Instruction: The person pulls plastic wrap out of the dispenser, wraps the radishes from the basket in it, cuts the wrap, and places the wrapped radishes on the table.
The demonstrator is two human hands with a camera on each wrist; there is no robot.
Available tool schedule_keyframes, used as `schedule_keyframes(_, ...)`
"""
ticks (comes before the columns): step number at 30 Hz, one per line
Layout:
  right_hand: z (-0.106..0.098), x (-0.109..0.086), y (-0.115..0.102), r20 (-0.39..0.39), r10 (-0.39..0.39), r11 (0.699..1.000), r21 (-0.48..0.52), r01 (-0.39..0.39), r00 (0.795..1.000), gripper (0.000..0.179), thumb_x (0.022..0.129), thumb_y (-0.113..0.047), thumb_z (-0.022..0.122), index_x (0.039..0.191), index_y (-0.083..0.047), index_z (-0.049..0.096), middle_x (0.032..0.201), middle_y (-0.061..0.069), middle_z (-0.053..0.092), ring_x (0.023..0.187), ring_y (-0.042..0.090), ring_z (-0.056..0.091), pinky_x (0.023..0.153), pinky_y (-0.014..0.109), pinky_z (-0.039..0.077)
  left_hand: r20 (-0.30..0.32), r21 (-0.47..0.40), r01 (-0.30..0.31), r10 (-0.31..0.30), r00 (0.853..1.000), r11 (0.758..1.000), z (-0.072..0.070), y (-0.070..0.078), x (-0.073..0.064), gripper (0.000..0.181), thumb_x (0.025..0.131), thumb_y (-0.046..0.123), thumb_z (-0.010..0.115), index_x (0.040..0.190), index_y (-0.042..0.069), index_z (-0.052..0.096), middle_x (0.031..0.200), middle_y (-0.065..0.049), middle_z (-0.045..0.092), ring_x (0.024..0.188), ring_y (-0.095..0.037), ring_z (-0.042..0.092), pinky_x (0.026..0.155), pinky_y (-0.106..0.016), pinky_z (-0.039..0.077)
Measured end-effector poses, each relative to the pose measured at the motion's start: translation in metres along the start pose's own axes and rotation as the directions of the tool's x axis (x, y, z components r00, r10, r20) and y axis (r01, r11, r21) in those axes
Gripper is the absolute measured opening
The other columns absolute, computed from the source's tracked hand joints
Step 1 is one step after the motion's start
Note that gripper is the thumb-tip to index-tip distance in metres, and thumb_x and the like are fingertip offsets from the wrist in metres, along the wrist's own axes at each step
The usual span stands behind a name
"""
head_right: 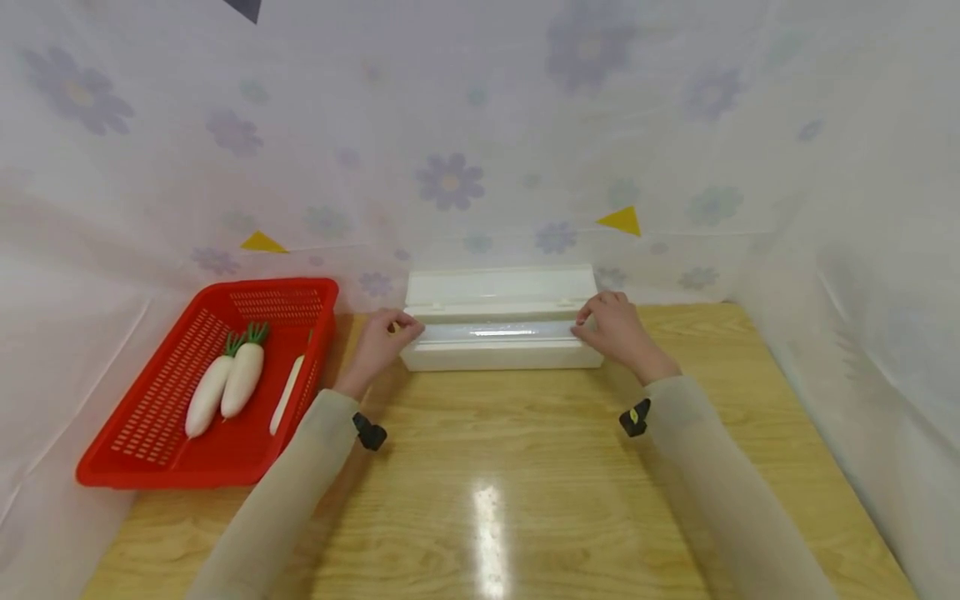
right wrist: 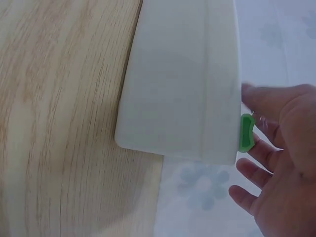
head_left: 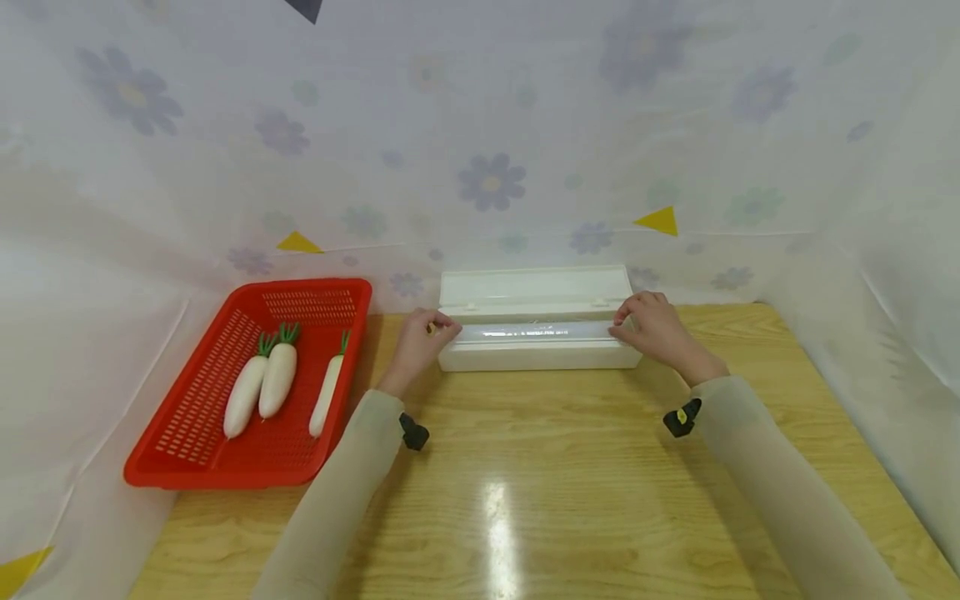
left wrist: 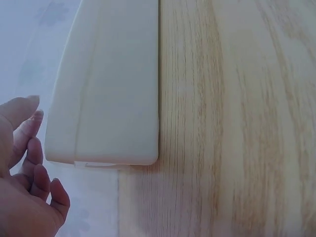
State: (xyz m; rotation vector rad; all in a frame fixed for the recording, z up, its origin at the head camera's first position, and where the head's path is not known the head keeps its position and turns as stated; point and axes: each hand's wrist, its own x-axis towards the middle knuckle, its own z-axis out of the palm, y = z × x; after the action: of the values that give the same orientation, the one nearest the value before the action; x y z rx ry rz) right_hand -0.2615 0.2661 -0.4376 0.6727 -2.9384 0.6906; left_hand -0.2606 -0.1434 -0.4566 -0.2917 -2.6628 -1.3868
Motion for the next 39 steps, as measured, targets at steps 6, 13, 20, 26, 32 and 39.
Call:
schedule_keyframes(6, 0.001, -0.001, 0.001, -0.058, 0.093, 0.988, 0.131, -0.085, 0.994, 0.013, 0.100, -0.013, 0.071, 0.099, -0.001, 0.068, 0.108, 0.024, 0.069, 0.126, 0.051, 0.043, 0.107, 0.065, 0.030, -0.009, -0.042, 0.007, -0.008, 1.000, 0.999, -0.001, -0.001, 0.000, 0.013, 0.096, 0.014, 0.077, 0.098, 0.001, 0.076, 0.099, -0.015, 0.071, 0.095, -0.029, 0.058, 0.088, -0.036, 0.045)
schedule_keyframes(13, -0.001, -0.008, 0.007, -0.050, 0.189, 0.948, 0.271, -0.169, 0.981, 0.026, 0.103, -0.025, 0.069, 0.114, -0.002, 0.073, 0.111, 0.021, 0.068, 0.127, 0.044, 0.045, 0.105, 0.064, 0.036, -0.005, -0.103, 0.039, -0.039, 0.999, 0.994, 0.000, -0.003, 0.001, 0.012, 0.096, 0.014, 0.076, 0.098, 0.003, 0.074, 0.093, -0.012, 0.074, 0.082, -0.021, 0.060, 0.075, -0.027, 0.047)
schedule_keyframes(20, -0.002, -0.009, 0.013, -0.023, 0.265, 0.895, 0.377, -0.238, 0.964, 0.037, 0.103, -0.036, 0.068, 0.116, -0.003, 0.076, 0.129, 0.021, 0.067, 0.129, 0.044, 0.053, 0.106, 0.064, 0.041, -0.061, -0.136, 0.085, -0.094, 0.994, 0.987, -0.001, 0.001, 0.000, 0.015, 0.094, 0.014, 0.079, 0.103, 0.002, 0.079, 0.097, -0.014, 0.077, 0.088, -0.026, 0.068, 0.078, -0.028, 0.051)
schedule_keyframes(26, -0.005, -0.010, 0.010, -0.013, 0.340, 0.858, 0.413, -0.305, 0.940, 0.048, 0.102, -0.047, 0.066, 0.122, -0.004, 0.075, 0.137, 0.020, 0.063, 0.133, 0.044, 0.050, 0.107, 0.063, 0.040, -0.088, -0.127, 0.103, -0.115, 0.989, 0.987, -0.001, 0.003, 0.001, 0.017, 0.096, 0.017, 0.077, 0.106, 0.005, 0.081, 0.104, -0.013, 0.077, 0.092, -0.026, 0.064, 0.079, -0.030, 0.050)
schedule_keyframes(32, -0.008, -0.011, 0.007, -0.047, 0.353, 0.842, 0.451, -0.295, 0.934, 0.047, 0.103, -0.045, 0.064, 0.123, -0.003, 0.073, 0.135, 0.021, 0.064, 0.135, 0.043, 0.050, 0.110, 0.063, 0.038, -0.083, -0.208, 0.110, -0.130, 0.988, 0.972, -0.003, 0.002, 0.003, 0.018, 0.097, 0.019, 0.076, 0.108, 0.005, 0.081, 0.108, -0.011, 0.077, 0.099, -0.026, 0.067, 0.091, -0.038, 0.055)
schedule_keyframes(39, -0.013, -0.010, 0.007, -0.132, 0.348, 0.845, 0.473, -0.250, 0.928, 0.044, 0.102, -0.042, 0.067, 0.117, -0.002, 0.076, 0.120, 0.013, 0.074, 0.123, 0.035, 0.059, 0.101, 0.052, 0.046, -0.078, -0.274, 0.131, -0.157, 0.984, 0.953, -0.009, 0.003, 0.004, 0.021, 0.098, 0.026, 0.075, 0.108, 0.009, 0.082, 0.111, -0.007, 0.077, 0.108, -0.026, 0.065, 0.100, -0.044, 0.052)
